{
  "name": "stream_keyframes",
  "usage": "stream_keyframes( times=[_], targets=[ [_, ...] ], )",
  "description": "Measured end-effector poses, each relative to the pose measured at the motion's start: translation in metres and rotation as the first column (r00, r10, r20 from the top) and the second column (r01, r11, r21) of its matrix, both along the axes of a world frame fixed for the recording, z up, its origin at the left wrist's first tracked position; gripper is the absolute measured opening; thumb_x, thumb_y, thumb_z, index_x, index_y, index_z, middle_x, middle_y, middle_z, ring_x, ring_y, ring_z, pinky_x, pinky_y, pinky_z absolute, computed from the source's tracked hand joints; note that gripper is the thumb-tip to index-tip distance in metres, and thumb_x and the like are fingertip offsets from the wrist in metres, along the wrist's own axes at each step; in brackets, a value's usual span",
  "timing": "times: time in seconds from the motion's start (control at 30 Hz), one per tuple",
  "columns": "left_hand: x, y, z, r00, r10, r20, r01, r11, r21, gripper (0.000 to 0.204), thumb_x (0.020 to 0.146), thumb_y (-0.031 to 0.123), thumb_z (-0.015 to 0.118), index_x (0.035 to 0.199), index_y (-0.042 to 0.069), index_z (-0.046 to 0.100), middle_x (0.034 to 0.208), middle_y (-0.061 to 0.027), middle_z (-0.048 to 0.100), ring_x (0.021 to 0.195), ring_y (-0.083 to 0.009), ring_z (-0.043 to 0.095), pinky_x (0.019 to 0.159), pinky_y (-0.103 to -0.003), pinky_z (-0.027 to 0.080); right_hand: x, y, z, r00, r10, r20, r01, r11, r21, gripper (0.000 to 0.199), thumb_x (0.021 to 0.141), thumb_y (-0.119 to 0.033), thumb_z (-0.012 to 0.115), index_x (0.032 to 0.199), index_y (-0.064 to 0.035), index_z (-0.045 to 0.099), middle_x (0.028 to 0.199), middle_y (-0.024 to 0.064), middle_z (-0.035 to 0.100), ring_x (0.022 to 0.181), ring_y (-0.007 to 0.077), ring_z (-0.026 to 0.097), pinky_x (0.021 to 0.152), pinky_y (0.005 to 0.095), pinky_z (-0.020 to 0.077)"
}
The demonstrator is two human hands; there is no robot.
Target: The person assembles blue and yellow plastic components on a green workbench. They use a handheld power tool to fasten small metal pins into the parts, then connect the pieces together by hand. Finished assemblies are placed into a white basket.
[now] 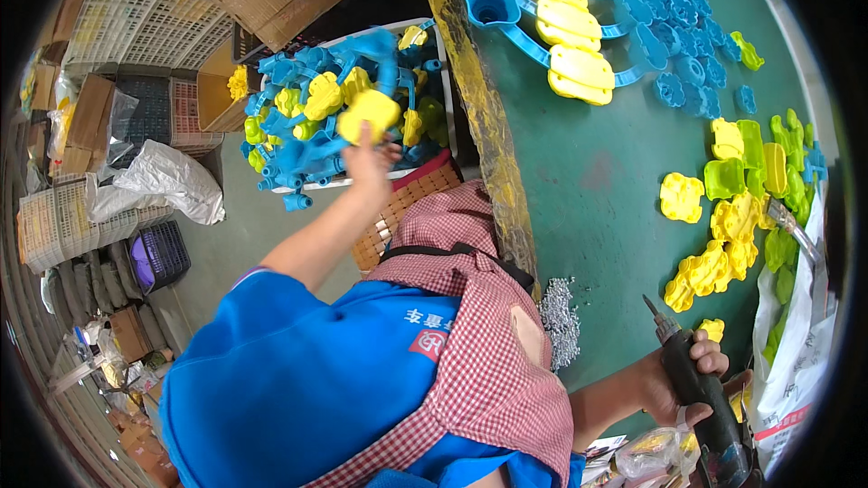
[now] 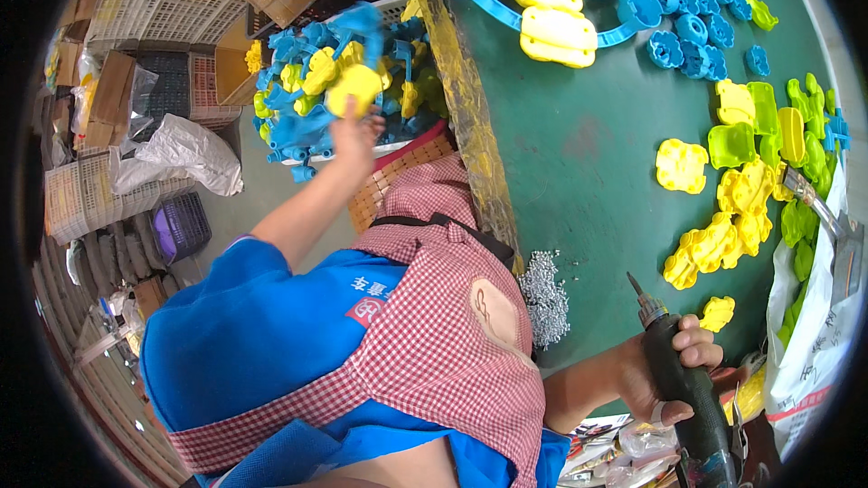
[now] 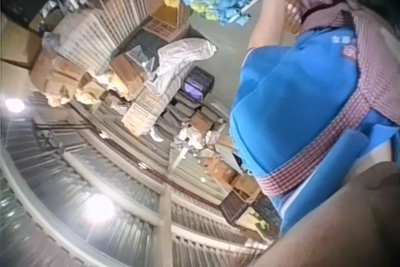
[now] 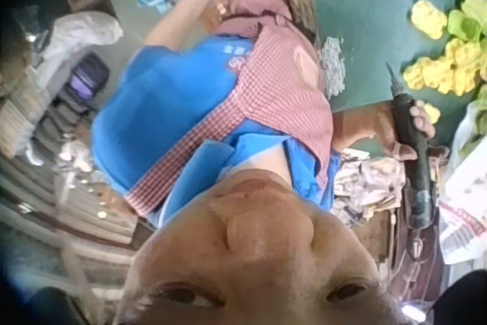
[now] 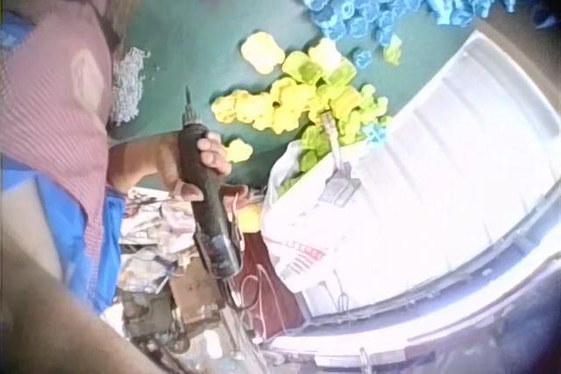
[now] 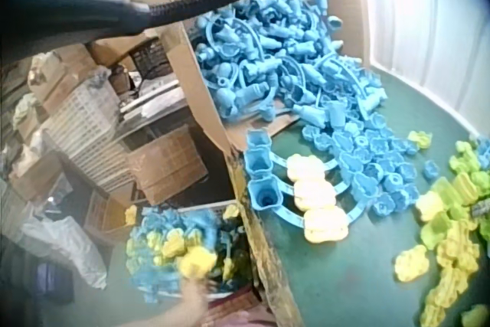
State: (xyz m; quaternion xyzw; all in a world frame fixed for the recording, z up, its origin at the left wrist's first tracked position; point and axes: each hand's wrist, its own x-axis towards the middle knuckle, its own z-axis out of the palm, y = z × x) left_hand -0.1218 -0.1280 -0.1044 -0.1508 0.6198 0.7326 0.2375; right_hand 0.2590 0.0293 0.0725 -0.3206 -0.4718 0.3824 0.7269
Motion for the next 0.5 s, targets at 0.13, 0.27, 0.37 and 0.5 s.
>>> stream_keyframes(
  times=[0.13,0.27,0.37,0.5],
  targets=[
    [0.017,0.065,-0.067,0.941,0.324,0.097,-0.328,0.944,0.038,0.041,0.094,0.04,0.056,0.119,0.009,0.046,0.105,-0.018,0.058,0.083,-0.0351,0.061,0.07,-0.044,0.056,0.007,-0.002,-0.002,0.999,0.041,0.033,-0.041,0.999,0.023,0.058,0.078,-0.055,0.063,0.093,-0.0001,0.049,0.081,0.0067,0.047,0.074,0.0213,0.049,0.076,0.0386,0.0365],
    [-0.043,0.053,-0.152,0.893,0.01,0.449,-0.076,0.989,0.128,0.046,0.094,0.044,0.052,0.128,0.013,0.049,0.121,-0.0168,0.054,0.086,-0.036,0.064,0.069,-0.042,0.055,0.019,-0.002,-0.005,0.999,0.018,0.05,-0.018,1.0,-0.001,0.057,0.079,-0.054,0.062,0.09,-0.0003,0.049,0.082,0.0069,0.048,0.074,0.021,0.049,0.077,0.0374,0.0365],
    [-0.045,0.04,-0.172,0.567,-0.819,0.094,0.733,0.448,-0.512,0.04,0.093,0.036,0.051,0.129,0.018,0.053,0.14,-0.0176,0.039,0.1,-0.0354,0.058,0.076,-0.041,0.05,0.028,-0.004,-0.013,0.997,-0.008,0.075,0.01,1.0,-0.029,0.056,0.078,-0.055,0.062,0.086,-0.0011,0.049,0.08,0.0069,0.048,0.074,0.0206,0.049,0.077,0.0365,0.0364],
    [-0.039,0.034,-0.12,0.115,-0.967,0.225,-0.226,-0.246,-0.943,0.05,0.088,0.036,0.054,0.136,0.022,0.049,0.156,-0.0144,0.017,0.142,-0.0371,0.017,0.108,-0.052,0.026,0.017,-0.006,-0.009,0.992,-0.005,0.127,0.014,0.998,-0.064,0.056,0.077,-0.056,0.062,0.084,-0.0019,0.049,0.078,0.0069,0.047,0.072,0.0203,0.049,0.077,0.0362,0.0372]
  ],
)
